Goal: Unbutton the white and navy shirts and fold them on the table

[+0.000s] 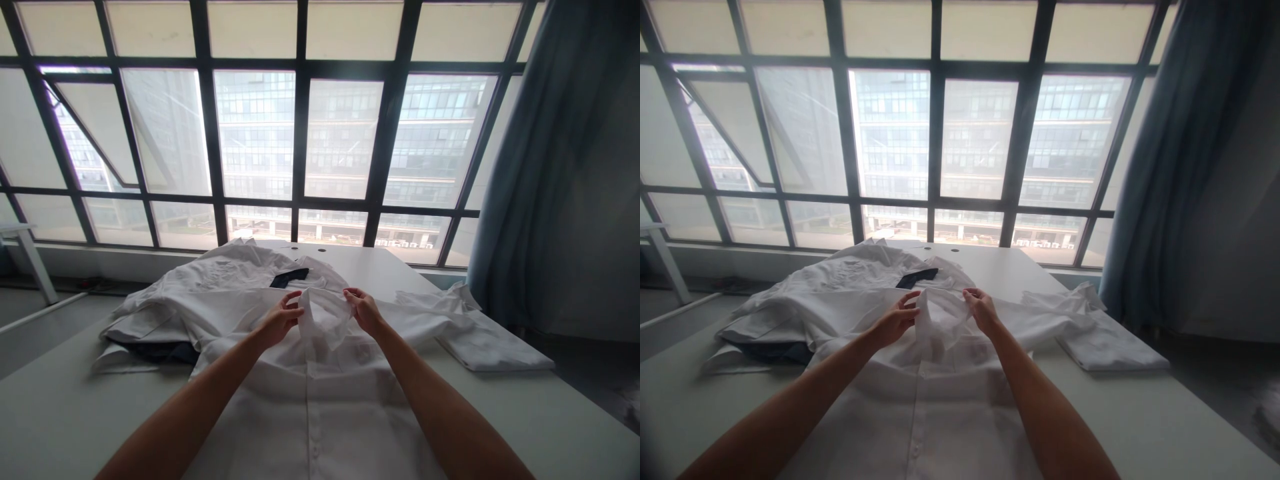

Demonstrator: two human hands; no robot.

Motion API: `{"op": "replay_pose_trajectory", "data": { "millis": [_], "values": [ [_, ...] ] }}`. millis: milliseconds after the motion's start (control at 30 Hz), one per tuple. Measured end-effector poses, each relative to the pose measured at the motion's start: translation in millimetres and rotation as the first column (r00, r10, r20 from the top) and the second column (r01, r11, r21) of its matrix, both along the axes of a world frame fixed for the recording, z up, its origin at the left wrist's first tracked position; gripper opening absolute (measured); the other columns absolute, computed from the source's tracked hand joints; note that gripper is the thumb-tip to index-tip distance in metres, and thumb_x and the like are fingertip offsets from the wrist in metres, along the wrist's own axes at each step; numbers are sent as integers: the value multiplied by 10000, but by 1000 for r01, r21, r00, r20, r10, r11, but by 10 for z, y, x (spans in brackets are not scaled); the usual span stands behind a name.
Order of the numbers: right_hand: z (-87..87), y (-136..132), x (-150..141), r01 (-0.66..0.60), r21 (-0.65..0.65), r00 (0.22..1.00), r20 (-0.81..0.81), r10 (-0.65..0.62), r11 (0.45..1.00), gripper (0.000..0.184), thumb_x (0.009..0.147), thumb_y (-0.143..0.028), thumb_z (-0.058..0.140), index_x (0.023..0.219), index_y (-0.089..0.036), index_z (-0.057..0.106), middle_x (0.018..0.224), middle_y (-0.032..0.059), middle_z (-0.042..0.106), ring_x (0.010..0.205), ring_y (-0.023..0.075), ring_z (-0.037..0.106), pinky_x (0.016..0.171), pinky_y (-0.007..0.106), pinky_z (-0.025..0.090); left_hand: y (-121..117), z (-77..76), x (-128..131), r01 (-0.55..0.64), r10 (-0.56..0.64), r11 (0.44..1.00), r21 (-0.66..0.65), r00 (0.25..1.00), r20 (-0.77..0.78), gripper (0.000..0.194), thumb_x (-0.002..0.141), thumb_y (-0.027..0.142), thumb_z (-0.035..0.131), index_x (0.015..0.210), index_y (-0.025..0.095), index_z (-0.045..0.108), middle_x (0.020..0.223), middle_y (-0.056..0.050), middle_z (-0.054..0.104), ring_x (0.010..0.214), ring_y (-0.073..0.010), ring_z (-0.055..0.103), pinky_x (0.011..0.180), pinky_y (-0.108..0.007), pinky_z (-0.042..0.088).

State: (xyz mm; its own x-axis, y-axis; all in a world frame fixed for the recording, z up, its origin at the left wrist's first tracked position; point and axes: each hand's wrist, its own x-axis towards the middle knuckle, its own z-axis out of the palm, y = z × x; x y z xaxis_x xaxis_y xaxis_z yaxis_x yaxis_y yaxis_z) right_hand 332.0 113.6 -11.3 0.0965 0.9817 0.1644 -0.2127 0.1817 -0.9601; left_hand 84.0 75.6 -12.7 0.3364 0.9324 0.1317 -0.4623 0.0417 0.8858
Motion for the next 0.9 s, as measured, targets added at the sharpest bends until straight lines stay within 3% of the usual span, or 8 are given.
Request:
{"op": "replay_pose_trajectory", "data": {
  "millis": [267,400,533,600,667,733,767,900],
  "values": [
    [57,-38,86,15,66,978,207,-29,998,425,594,-455,789,884,-163,684,779,51,692,704,177,610,614,267,460,23,-28,20,-98,93,994,50,992,83,793,471,33,822,1200,221,572,948,-18,671,828,-164,622,726,-244,473],
    [201,-91,231,-39,71,796,605,-12,997,316,616,-410,814,789,-161,726,683,40,693,613,152,585,560,243,421,39,-31,7,-184,178,975,124,982,57,724,484,64,812,1159,200,588,870,0,659,817,-158,594,747,-247,465],
    [266,-118,269,-37,-137,664,737,127,990,337,665,-433,799,547,-165,632,423,11,567,416,122,512,456,233,397,85,-69,-45,-225,249,945,239,966,-74,590,551,157,818,1106,183,617,854,-21,634,833,-192,581,768,-293,463],
    [262,-127,240,-77,-246,691,686,229,966,328,684,-421,801,569,-163,634,427,29,586,416,146,553,440,242,439,85,-72,-67,-349,430,867,355,885,-178,461,602,171,797,1038,184,649,906,-51,624,874,-225,575,825,-349,463],
    [262,-141,201,-121,-277,750,603,270,953,295,688,-398,814,625,-158,654,465,46,622,452,167,598,448,253,489,43,-45,-65,-465,663,688,557,714,-224,323,669,155,748,981,198,674,1022,-86,613,993,-270,551,946,-414,418],
    [281,-160,167,-139,-257,807,530,260,956,269,686,-368,829,680,-148,675,517,54,654,495,174,630,474,264,536,-46,2,-17,-390,764,535,749,602,-232,199,754,153,679,941,217,692,1091,-98,606,1083,-289,516,1039,-437,345],
    [297,-171,152,-149,-247,826,500,258,957,261,683,-351,837,707,-139,686,554,59,672,523,178,647,497,272,558,-102,26,25,-294,754,514,806,603,-260,159,797,162,642,933,223,697,1084,-100,615,1091,-290,516,1054,-437,329],
    [351,-208,91,-276,-225,873,349,342,934,266,676,-293,857,792,-109,703,695,72,714,623,182,695,606,298,612,-313,58,260,-14,566,616,787,703,-431,134,860,233,615,953,226,711,994,-106,665,1012,-295,565,1008,-419,364]
  ]
}}
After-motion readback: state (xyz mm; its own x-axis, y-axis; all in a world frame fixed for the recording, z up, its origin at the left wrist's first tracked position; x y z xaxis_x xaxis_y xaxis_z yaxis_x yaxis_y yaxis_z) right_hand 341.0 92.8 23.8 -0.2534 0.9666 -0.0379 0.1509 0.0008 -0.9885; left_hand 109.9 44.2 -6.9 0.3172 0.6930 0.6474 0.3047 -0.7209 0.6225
